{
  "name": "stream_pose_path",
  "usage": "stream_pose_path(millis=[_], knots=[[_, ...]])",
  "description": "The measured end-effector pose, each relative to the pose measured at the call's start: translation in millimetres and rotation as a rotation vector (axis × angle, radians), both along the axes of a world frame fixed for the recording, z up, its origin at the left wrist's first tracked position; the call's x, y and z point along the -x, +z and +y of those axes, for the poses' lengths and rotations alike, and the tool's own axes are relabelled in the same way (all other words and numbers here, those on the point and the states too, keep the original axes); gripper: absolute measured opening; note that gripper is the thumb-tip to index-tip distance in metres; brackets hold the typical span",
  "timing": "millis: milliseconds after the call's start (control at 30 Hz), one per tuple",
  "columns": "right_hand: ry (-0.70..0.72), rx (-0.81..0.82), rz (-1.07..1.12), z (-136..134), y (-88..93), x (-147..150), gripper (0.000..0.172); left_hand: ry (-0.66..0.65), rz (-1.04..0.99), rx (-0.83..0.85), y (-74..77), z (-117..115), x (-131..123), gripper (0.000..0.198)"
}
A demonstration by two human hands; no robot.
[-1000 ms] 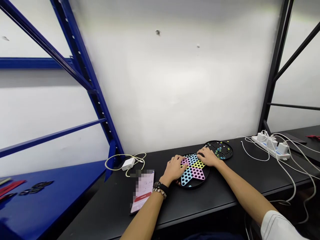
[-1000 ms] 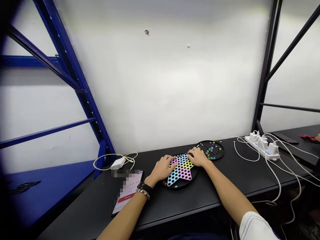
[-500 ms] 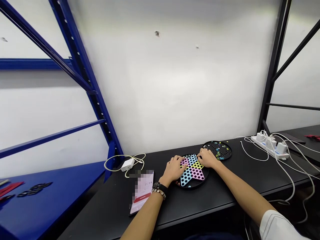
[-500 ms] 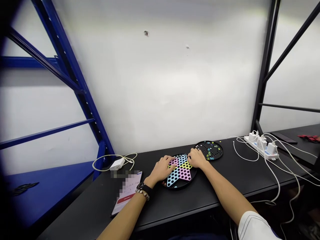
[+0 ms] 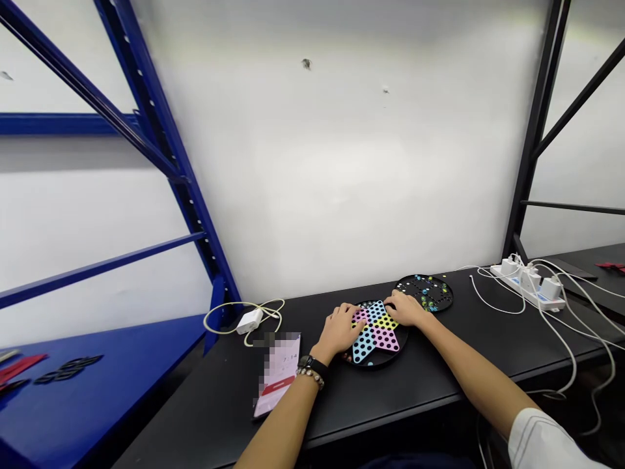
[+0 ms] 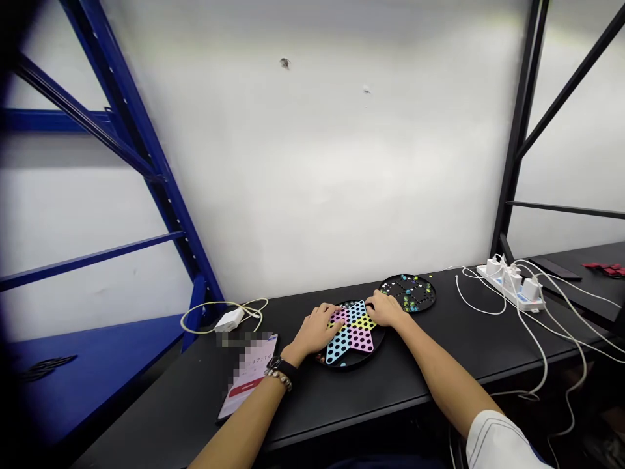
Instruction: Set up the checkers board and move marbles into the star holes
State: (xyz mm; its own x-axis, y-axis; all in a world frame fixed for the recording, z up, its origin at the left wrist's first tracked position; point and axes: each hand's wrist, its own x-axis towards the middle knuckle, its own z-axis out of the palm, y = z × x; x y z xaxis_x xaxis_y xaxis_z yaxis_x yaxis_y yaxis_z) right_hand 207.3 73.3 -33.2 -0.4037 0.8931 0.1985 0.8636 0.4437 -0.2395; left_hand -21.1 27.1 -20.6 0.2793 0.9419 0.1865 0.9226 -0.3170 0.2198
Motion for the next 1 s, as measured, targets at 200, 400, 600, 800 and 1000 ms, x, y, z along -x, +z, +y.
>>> stream_pose_path(millis=[200, 400, 600, 800, 1000], knots=[[-0.033, -0.03, -0.003, -3.2, 2.7, 1.5, 0.03, 0.009, 0.0, 0.014, 0.7, -0.2, -0.2, 0.041], [-0.004, -0.043, 0.004, -5.6, 3.6, 1.3, 0.033, 0.001, -0.009, 0.008, 0.2, -0.2, 0.5, 0.041], [-0.005, -0.047, -0.037, -5.3, 6.8, 1.1, 0.033, -0.002, -0.002, 0.0, 0.1, -0.3, 0.8, 0.041], [-0.021, -0.057, -0.053, -6.7, 10.2, 1.9, 0.031, -0.005, 0.0, 0.0, -1.6, 1.0, 1.4, 0.041], [-0.004, -0.05, -0.033, -7.3, 9.6, 1.0, 0.033, -0.001, 0.004, 0.009, -1.7, 1.7, 1.3, 0.041]])
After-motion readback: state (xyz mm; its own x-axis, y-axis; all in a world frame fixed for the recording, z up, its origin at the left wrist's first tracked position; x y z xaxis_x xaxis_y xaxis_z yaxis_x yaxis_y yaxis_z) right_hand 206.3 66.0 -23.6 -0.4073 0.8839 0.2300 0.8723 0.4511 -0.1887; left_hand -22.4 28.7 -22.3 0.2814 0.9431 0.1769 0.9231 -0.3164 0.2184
